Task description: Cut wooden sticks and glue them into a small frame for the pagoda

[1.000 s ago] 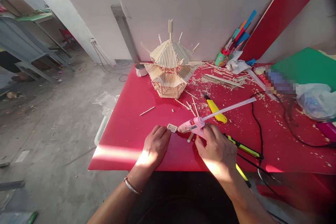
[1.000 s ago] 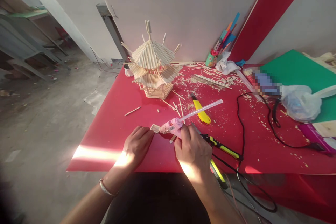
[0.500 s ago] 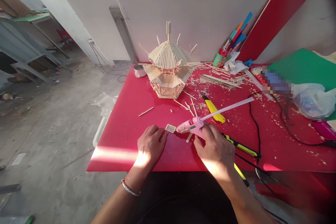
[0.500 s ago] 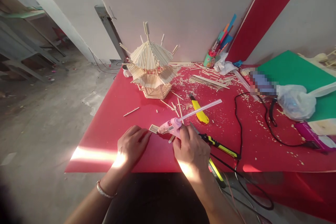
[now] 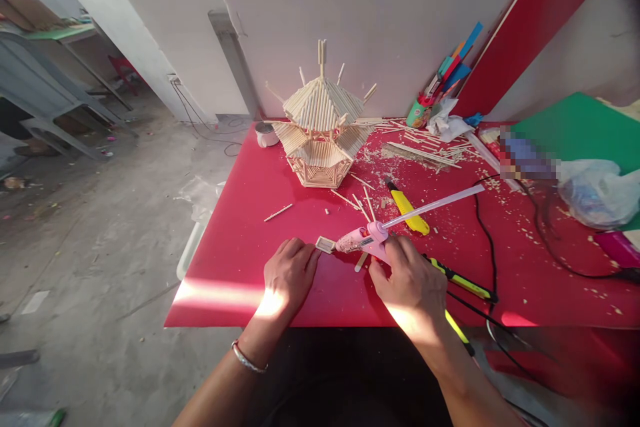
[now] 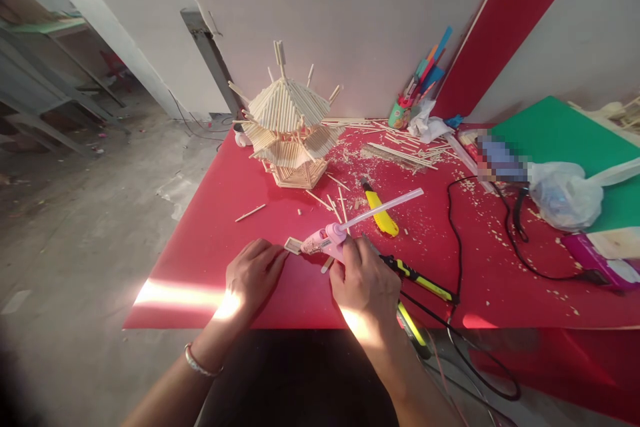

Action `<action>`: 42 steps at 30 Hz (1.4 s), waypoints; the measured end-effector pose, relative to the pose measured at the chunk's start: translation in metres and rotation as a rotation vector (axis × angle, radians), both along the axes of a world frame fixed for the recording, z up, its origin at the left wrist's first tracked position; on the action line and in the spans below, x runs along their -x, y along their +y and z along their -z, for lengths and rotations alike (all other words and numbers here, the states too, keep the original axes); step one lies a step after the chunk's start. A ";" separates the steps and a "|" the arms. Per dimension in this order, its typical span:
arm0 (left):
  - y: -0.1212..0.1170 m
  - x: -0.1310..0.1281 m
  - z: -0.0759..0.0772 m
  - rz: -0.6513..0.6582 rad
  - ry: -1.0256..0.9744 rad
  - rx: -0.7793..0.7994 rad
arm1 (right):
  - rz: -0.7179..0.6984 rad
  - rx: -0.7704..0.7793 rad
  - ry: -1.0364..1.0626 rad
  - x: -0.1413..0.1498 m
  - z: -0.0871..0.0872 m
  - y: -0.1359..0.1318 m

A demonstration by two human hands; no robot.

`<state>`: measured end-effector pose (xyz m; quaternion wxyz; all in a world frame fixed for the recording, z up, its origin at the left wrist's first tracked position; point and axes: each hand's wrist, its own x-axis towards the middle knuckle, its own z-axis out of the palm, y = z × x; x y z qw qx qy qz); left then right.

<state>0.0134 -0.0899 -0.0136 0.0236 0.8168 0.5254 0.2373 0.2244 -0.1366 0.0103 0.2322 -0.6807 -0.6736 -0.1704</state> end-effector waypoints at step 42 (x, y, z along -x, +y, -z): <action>0.002 -0.001 0.000 -0.043 -0.082 0.033 | 0.049 0.125 0.035 0.004 0.003 -0.003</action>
